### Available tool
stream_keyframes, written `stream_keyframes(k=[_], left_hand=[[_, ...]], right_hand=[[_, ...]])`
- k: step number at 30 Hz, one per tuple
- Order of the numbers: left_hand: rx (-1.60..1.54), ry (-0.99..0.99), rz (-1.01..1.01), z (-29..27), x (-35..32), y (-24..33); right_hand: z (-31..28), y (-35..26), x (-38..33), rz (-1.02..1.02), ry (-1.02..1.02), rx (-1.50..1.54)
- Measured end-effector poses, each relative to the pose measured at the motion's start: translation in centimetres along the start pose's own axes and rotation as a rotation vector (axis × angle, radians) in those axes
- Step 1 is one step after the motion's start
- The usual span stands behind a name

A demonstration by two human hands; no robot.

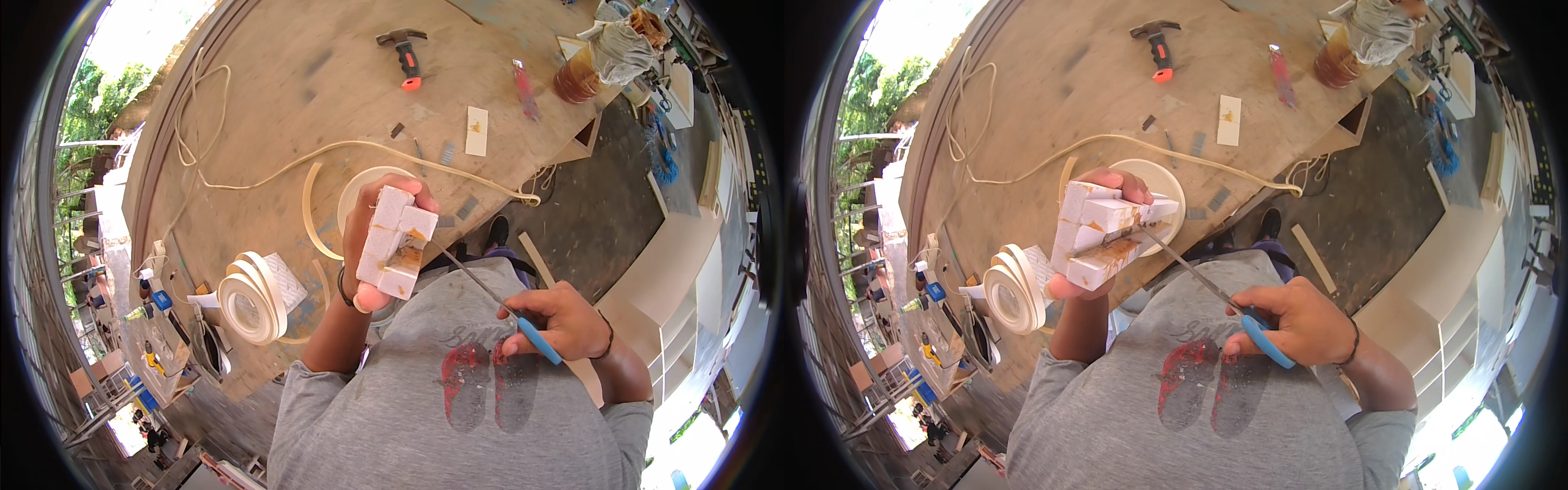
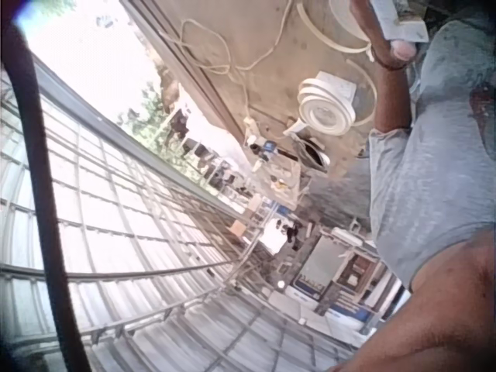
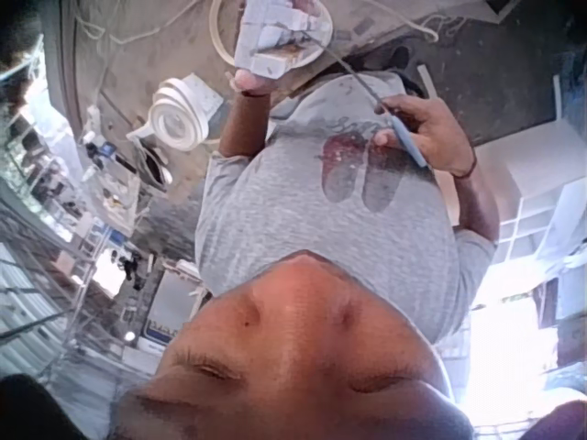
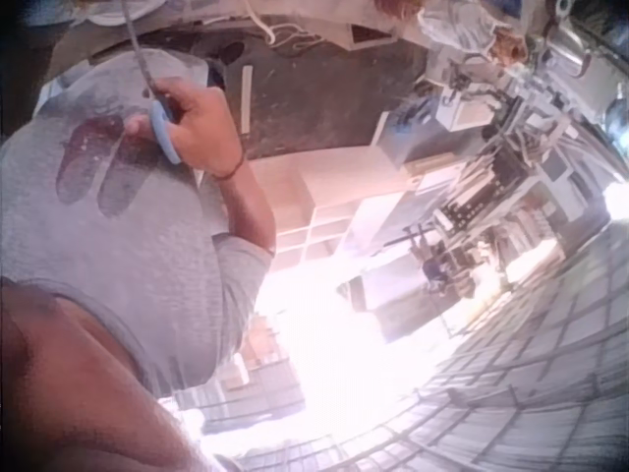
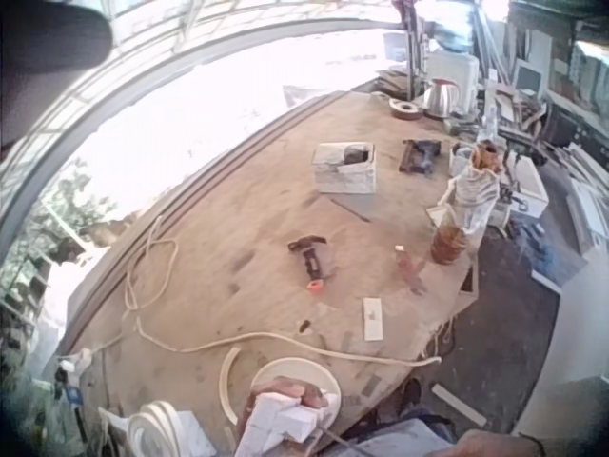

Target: The person retrieves a pair of scissors from a cluttered workbench, walks across a workshop, and then uses a small knife to scrape and clean a white wooden block. The person then uses the scissors to trim the block.

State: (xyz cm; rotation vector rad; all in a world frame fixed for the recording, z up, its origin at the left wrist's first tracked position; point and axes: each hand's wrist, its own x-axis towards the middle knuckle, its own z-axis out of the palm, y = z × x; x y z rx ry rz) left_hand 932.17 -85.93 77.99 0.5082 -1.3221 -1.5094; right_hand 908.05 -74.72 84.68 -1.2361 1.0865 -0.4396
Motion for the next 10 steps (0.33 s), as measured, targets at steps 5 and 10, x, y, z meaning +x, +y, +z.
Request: stream_keyframes(k=[5,10], left_hand=[[-0.272,0.082,-0.157,0.6,0.4,0.9],[-0.448,-0.008,-0.102,-0.3,0.7,0.2]], right_hand=[[0.4,0.1,0.1,-0.014,0.074,-0.205],[0.9,1.3,0.4,-0.104,0.150,-0.427]])
